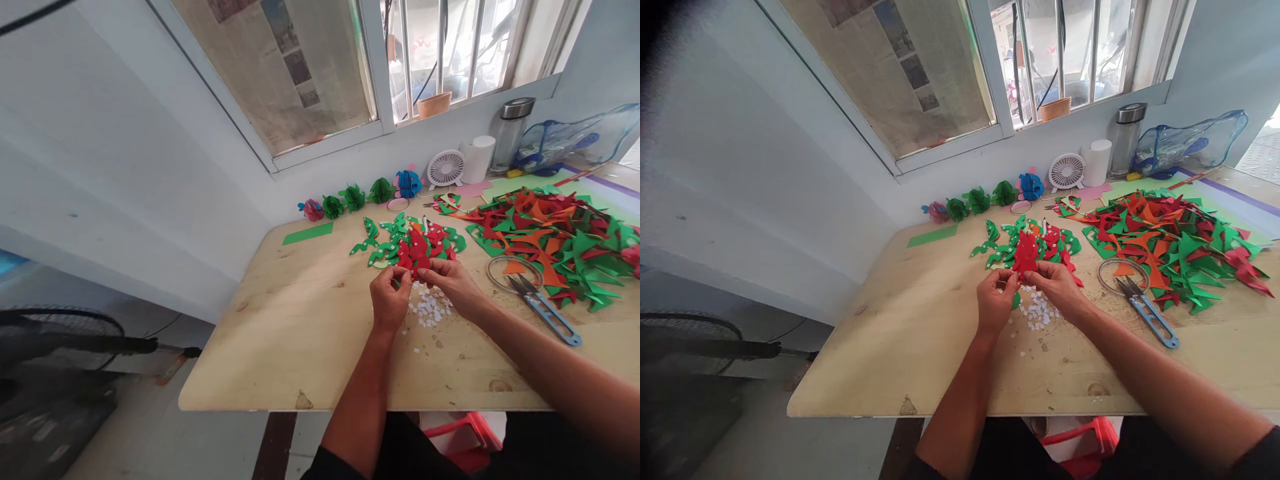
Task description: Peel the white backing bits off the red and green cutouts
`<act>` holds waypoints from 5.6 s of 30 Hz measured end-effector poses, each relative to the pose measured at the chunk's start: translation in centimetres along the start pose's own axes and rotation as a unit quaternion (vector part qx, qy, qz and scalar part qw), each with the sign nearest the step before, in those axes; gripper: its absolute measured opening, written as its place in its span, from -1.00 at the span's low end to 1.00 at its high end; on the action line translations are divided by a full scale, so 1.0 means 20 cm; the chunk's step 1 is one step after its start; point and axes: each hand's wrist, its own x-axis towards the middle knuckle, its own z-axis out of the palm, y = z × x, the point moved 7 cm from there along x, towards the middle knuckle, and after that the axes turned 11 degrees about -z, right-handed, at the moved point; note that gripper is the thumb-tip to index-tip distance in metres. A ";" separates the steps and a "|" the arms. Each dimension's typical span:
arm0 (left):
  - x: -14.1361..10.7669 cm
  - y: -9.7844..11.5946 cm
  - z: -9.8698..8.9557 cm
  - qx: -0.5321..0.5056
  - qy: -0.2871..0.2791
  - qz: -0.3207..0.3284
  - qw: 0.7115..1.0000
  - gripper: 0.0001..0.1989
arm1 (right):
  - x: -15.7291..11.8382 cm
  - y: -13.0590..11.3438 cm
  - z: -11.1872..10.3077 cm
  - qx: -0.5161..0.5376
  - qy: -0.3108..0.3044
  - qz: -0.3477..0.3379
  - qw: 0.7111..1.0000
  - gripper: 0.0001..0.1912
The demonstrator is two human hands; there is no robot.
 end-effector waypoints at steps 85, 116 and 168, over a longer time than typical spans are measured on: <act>0.03 -0.12 0.11 -0.196 -0.134 -0.176 0.955 -0.87 | -0.01 -0.02 0.00 -0.014 0.009 0.005 1.000 -0.65; 0.04 -0.12 0.06 -0.203 -0.071 -0.172 0.961 -0.88 | -0.01 -0.04 0.00 -0.039 0.011 -0.001 0.999 -0.68; 0.00 -0.01 -0.02 0.002 0.041 0.008 0.999 -0.89 | 0.00 0.03 0.06 -0.179 -0.108 -0.065 0.976 -0.69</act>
